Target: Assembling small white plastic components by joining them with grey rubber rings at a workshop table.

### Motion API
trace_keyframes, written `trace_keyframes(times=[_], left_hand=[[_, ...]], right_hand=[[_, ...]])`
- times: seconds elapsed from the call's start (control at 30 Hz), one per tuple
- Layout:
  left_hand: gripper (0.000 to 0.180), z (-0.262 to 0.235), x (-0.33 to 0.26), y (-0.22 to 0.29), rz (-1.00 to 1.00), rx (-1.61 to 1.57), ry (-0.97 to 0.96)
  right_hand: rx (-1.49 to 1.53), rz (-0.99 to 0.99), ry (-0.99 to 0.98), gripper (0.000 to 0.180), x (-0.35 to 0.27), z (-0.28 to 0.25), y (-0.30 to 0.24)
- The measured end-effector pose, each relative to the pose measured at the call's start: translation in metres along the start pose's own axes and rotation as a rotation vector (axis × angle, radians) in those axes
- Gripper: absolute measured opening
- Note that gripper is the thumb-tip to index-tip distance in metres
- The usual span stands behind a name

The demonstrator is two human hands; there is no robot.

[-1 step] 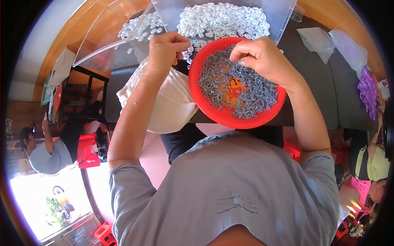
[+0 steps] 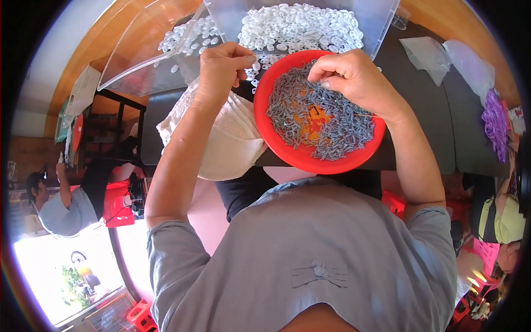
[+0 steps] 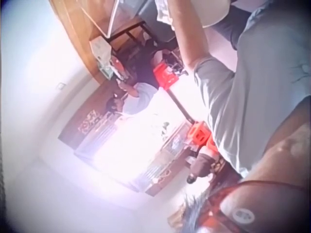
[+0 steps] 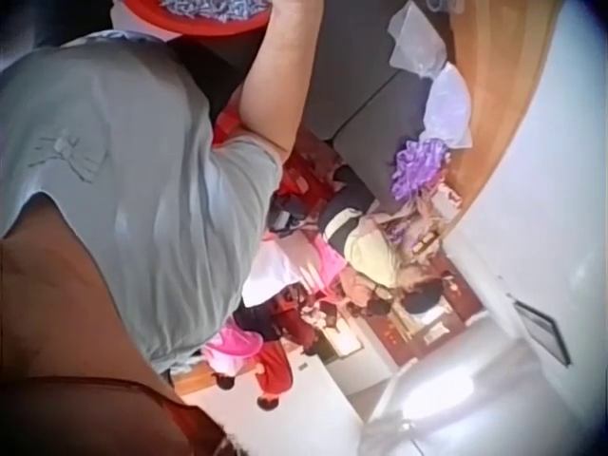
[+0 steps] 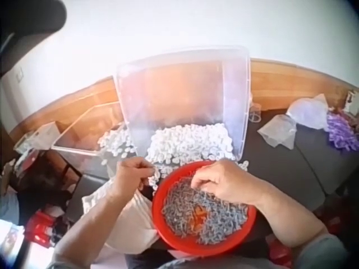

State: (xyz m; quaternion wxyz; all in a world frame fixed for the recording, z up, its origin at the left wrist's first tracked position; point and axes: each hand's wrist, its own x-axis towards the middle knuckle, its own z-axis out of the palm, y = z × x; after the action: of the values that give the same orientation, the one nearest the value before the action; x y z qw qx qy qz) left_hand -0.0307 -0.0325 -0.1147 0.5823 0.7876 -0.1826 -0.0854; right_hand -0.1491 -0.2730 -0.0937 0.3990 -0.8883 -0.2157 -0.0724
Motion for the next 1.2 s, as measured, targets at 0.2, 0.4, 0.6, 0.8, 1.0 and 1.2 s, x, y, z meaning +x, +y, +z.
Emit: trace_keyframes(times=[0.2, 0.4, 0.6, 0.8, 1.0, 1.2], left_hand=[[0.006, 0.014, -0.01, 0.016, -0.014, -0.103, -0.085], [0.009, 0.032, -0.024, 0.034, -0.037, -0.18, -0.227], [0.011, 0.045, -0.028, 0.04, -0.252, -0.5, -0.343], [0.015, 0.052, -0.024, 0.041, -0.347, -0.543, -0.462], [0.016, 0.063, -0.025, 0.046, -0.38, -0.548, -0.522], [0.018, 0.067, -0.024, 0.042, -0.41, -0.598, -0.542]], right_hand=[[0.139, 0.068, 0.006, 0.023, 0.001, -0.004, 0.002], [0.286, 0.095, -0.002, 0.03, 0.001, -0.008, 0.008], [0.495, 0.169, -0.007, 0.033, 0.001, -0.016, -0.001], [0.588, 0.16, 0.069, 0.029, 0.0, -0.021, -0.007], [0.642, 0.181, 0.163, 0.029, -0.001, -0.021, -0.006], [0.67, 0.168, 0.176, 0.025, 0.0, -0.018, -0.005]])
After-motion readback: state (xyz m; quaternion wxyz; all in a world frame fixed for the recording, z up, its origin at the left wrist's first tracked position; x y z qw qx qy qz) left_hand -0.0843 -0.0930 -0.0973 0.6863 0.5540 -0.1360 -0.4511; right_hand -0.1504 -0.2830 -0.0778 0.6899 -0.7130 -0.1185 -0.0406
